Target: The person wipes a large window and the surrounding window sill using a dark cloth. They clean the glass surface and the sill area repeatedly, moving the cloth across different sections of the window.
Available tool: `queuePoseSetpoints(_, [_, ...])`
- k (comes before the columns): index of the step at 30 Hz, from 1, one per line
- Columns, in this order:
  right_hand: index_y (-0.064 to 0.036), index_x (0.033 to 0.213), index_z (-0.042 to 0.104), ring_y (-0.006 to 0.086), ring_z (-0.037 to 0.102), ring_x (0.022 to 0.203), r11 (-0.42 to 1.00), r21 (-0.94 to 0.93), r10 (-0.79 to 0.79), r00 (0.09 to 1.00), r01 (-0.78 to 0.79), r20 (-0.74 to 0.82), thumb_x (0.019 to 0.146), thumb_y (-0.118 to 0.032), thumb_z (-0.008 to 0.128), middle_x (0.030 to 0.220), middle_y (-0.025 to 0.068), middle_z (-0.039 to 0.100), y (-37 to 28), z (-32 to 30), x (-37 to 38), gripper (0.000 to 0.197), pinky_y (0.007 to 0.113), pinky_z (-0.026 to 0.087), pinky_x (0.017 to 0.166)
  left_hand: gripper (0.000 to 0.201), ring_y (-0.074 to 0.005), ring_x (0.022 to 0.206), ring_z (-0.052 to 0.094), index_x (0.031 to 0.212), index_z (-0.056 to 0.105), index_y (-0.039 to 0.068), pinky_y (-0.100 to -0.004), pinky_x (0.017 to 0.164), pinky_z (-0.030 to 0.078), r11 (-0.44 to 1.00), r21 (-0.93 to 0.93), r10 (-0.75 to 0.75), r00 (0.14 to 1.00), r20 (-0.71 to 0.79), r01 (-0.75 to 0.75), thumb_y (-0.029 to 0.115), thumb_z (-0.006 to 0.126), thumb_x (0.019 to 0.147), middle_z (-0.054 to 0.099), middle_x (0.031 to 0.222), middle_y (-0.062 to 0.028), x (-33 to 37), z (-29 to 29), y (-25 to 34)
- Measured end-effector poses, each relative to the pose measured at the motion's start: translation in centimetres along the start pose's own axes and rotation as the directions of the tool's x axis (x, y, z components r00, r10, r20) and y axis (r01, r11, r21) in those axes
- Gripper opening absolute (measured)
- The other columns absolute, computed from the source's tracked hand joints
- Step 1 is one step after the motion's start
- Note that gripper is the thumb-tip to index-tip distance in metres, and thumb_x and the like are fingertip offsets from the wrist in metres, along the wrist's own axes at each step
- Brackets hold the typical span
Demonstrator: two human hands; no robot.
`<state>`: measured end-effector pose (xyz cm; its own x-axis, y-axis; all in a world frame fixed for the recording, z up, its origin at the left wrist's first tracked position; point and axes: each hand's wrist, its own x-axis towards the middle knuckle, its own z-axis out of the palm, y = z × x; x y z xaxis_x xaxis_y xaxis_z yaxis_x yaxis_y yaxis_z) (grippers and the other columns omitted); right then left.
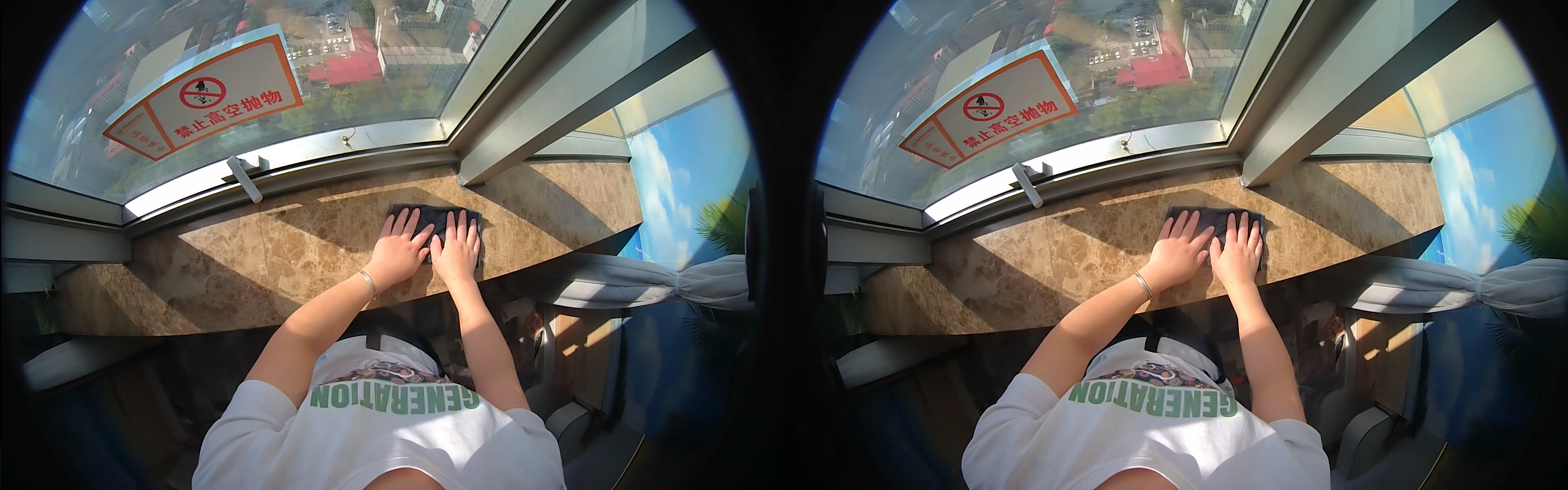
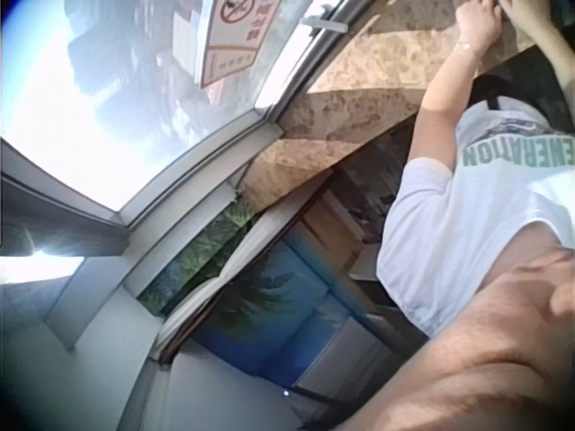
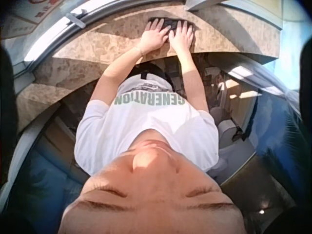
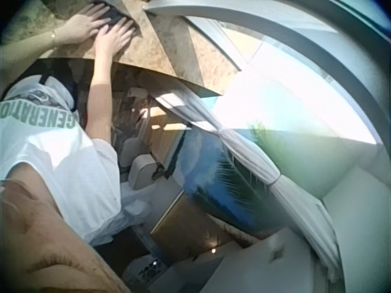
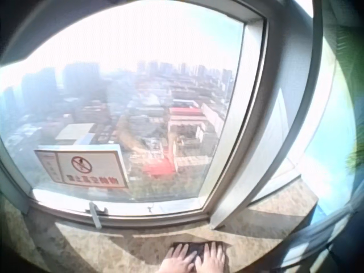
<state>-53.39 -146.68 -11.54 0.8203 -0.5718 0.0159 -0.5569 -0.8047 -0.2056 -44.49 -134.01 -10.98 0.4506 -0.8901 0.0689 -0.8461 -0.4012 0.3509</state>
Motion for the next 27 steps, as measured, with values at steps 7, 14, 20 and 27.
queuePoseSetpoints(7, [-0.0088, 0.133, 0.042, 0.0396, 0.028, 0.129, 0.998, 0.053, -0.047, 0.996, 0.043, 0.077, 0.08, -0.033, 0.058, 0.143, 0.0159, 0.031, -3.1, -1.5, -7.6, 0.06, 0.051, 0.029, 0.101, 0.052, -0.0342, 0.131, 0.031, 0.132, 0.047, 0.019, -0.0485, 0.107, 0.023, 1.0, -0.022, 0.001, 1.0, 0.015, -0.001, 0.036, 0.055, 0.083, 0.036, 0.14, -0.0165, -8.1, -1.8, 1.7])
queuePoseSetpoints(14, [-0.0164, 0.13, 0.046, 0.0364, 0.032, 0.127, 0.943, 0.206, -0.266, 0.964, 0.26, 0.001, 0.079, -0.036, 0.06, 0.141, 0.0117, 0.035, -7.6, 0.4, -4.0, 0.057, 0.05, 0.031, 0.099, 0.054, -0.0374, 0.131, 0.029, 0.133, 0.045, 0.02, -0.0477, 0.105, 0.024, 0.971, 0.068, -0.227, 0.974, -0.006, 0.227, 0.04, 0.054, 0.085, 0.031, 0.142, -0.0201, -10.5, -3.4, -2.7])
queuePoseSetpoints(20, [-0.0181, 0.134, 0.044, 0.0344, 0.029, 0.131, 0.97, 0.137, -0.2, 0.98, 0.201, -0.022, 0.079, -0.039, 0.058, 0.142, 0.0112, 0.035, -5.0, 1.5, 2.5, 0.061, 0.048, 0.024, 0.106, 0.053, -0.0386, 0.129, 0.031, 0.134, 0.044, 0.016, -0.0482, 0.105, 0.024, 0.975, 0.107, -0.19, 0.98, -0.066, 0.196, 0.04, 0.051, 0.086, 0.033, 0.141, -0.0227, -3.3, -2.5, -4.1])
queuePoseSetpoints(27, [-0.0162, 0.135, 0.042, 0.0355, 0.026, 0.133, 0.998, 0.053, -0.042, 0.999, 0.041, 0.026, 0.08, -0.043, 0.055, 0.145, 0.011, 0.032, 0.5, -0.4, 1.5, 0.062, 0.051, 0.018, 0.108, 0.055, -0.0375, 0.132, 0.027, 0.136, 0.041, 0.018, -0.0486, 0.107, 0.022, 0.999, 0.011, -0.035, 0.999, 0.022, 0.035, 0.042, 0.048, 0.087, 0.03, 0.143, -0.0216, 0.3, -0.8, -1.1])
